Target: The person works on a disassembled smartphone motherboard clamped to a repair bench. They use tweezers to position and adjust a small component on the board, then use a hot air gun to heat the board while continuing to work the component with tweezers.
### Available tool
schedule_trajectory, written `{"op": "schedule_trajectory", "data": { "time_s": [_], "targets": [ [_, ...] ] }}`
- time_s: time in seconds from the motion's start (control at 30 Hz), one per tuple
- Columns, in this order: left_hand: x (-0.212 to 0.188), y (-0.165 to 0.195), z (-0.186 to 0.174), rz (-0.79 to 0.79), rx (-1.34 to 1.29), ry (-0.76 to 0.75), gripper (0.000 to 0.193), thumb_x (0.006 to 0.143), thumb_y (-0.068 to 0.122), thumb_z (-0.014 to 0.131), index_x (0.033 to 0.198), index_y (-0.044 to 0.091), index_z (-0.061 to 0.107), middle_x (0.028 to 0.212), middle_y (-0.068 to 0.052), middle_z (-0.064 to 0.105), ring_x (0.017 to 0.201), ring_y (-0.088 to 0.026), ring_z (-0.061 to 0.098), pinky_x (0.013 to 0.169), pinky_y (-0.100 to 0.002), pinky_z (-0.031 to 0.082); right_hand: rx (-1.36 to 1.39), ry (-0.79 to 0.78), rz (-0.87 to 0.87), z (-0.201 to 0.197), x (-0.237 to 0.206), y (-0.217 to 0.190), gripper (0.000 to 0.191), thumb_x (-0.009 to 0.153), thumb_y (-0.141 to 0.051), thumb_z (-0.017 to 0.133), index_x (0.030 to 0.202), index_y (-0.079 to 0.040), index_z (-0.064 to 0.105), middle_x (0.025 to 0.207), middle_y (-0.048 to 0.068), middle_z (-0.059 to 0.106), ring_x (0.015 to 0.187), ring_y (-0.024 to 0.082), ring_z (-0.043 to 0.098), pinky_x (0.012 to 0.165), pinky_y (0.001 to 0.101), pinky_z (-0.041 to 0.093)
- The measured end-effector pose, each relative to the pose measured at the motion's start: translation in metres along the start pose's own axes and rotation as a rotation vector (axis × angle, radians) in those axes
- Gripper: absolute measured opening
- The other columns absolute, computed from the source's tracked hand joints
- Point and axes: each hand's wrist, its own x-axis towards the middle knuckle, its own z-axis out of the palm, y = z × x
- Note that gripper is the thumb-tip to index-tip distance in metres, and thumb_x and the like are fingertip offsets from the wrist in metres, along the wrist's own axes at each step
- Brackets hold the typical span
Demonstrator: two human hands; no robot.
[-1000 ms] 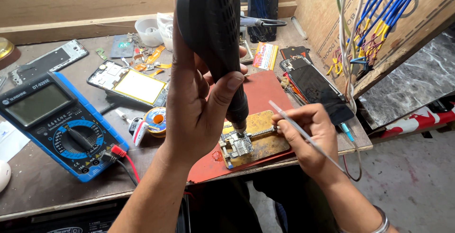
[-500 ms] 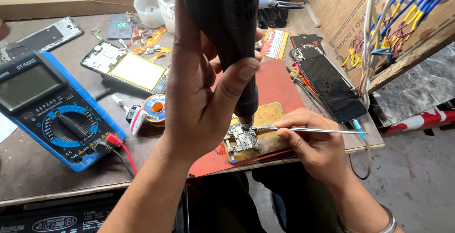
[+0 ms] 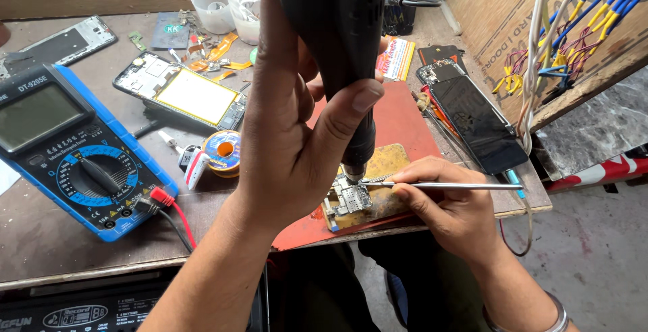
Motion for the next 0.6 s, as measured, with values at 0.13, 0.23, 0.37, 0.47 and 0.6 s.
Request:
{"op": "schedule_trajectory", "data": {
  "time_s": [0.13,0.23,0.37,0.47,0.6],
  "targets": [
    [-0.0002,0.0001,0.0005,0.003,0.028,0.002,0.077,0.119,0.015,0.064,0.165,0.006,0.002,0.143,-0.008,0.055,0.114,-0.009,0.059,0.102,-0.026,0.054,-0.008,-0.008,-0.009,0.0002,0.0005,-0.0007,0.015,0.091,-0.008,0.076,0.103,0.001,0.074,0.093,0.006,0.075,0.081,0.008,0.067,0.071,0.0214,0.054],
    [0.0001,0.0001,0.0006,0.011,0.023,-0.004,0.076,0.120,0.015,0.063,0.165,0.007,0.002,0.143,-0.008,0.054,0.116,-0.009,0.059,0.103,-0.026,0.054,0.004,-0.011,-0.010,0.0008,0.0009,-0.0010,0.015,0.091,-0.008,0.076,0.103,0.001,0.074,0.094,0.006,0.075,0.081,0.008,0.067,0.071,0.0215,0.054],
    [0.0004,-0.0002,0.0003,-0.008,0.000,-0.001,0.077,0.119,0.015,0.063,0.165,0.006,0.002,0.141,-0.007,0.055,0.112,-0.009,0.059,0.101,-0.026,0.054,-0.013,-0.008,-0.007,0.0013,0.0009,-0.0018,0.014,0.091,-0.008,0.076,0.102,0.001,0.074,0.093,0.006,0.074,0.080,0.008,0.067,0.070,0.0215,0.054],
    [0.0003,-0.0007,0.0000,-0.005,-0.001,-0.001,0.078,0.120,0.016,0.063,0.166,0.006,0.001,0.140,-0.007,0.055,0.111,-0.008,0.059,0.100,-0.025,0.054,-0.034,-0.007,-0.029,0.0010,0.0012,-0.0022,0.014,0.091,-0.008,0.076,0.102,0.000,0.074,0.093,0.005,0.074,0.080,0.008,0.067,0.070,0.0217,0.054],
    [-0.0001,-0.0015,-0.0001,-0.009,0.006,0.001,0.077,0.120,0.016,0.064,0.166,0.006,0.003,0.138,-0.007,0.056,0.108,-0.008,0.058,0.098,-0.025,0.054,-0.035,-0.005,-0.025,0.0011,0.0015,-0.0019,0.014,0.091,-0.008,0.076,0.102,0.000,0.074,0.093,0.005,0.074,0.080,0.008,0.067,0.070,0.0219,0.054]
  ]
}}
